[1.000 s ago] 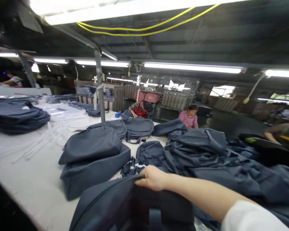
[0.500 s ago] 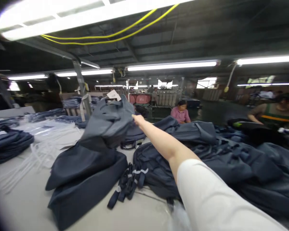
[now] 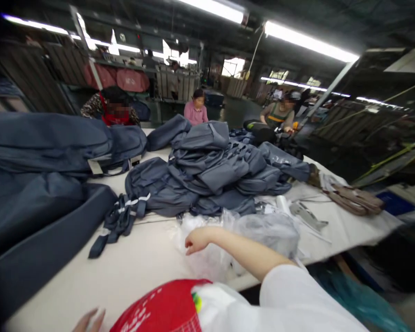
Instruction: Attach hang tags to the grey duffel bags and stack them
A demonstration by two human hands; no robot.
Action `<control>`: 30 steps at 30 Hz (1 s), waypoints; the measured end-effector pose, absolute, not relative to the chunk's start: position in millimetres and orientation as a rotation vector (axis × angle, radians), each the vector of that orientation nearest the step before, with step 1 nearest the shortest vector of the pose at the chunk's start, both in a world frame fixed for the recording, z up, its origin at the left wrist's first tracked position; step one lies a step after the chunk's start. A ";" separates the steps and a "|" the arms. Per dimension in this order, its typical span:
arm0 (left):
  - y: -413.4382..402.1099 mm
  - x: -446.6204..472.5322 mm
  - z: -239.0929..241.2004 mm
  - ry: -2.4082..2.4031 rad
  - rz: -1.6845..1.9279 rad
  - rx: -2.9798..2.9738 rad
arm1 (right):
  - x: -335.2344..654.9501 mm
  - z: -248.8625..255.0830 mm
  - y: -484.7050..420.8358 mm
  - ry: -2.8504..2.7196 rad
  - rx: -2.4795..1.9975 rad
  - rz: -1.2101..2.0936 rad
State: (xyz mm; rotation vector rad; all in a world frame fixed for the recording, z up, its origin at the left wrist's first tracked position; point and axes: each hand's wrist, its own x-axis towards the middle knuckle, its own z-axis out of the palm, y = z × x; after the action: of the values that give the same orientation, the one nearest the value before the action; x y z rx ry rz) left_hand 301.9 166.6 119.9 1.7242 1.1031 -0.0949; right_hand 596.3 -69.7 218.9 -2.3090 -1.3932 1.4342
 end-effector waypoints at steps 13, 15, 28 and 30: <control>64.7 432.5 153.9 0.377 0.059 1.645 | 524.6 154.1 -60.0 -0.282 -1.403 1.314; 61.6 428.2 137.7 0.379 0.027 1.779 | 523.6 141.2 -58.3 -0.208 -1.373 1.353; 124.7 416.6 77.9 0.851 0.093 1.453 | 589.8 96.0 15.7 -0.369 -1.928 1.277; 136.2 411.9 56.2 0.946 0.070 1.428 | 627.0 94.3 33.0 -0.423 -2.085 1.161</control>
State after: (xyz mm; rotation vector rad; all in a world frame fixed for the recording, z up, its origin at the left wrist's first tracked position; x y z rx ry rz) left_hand 411.9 136.2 56.2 1.4276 0.9456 0.0702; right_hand 627.0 33.0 94.3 -2.0853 -0.4227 1.1615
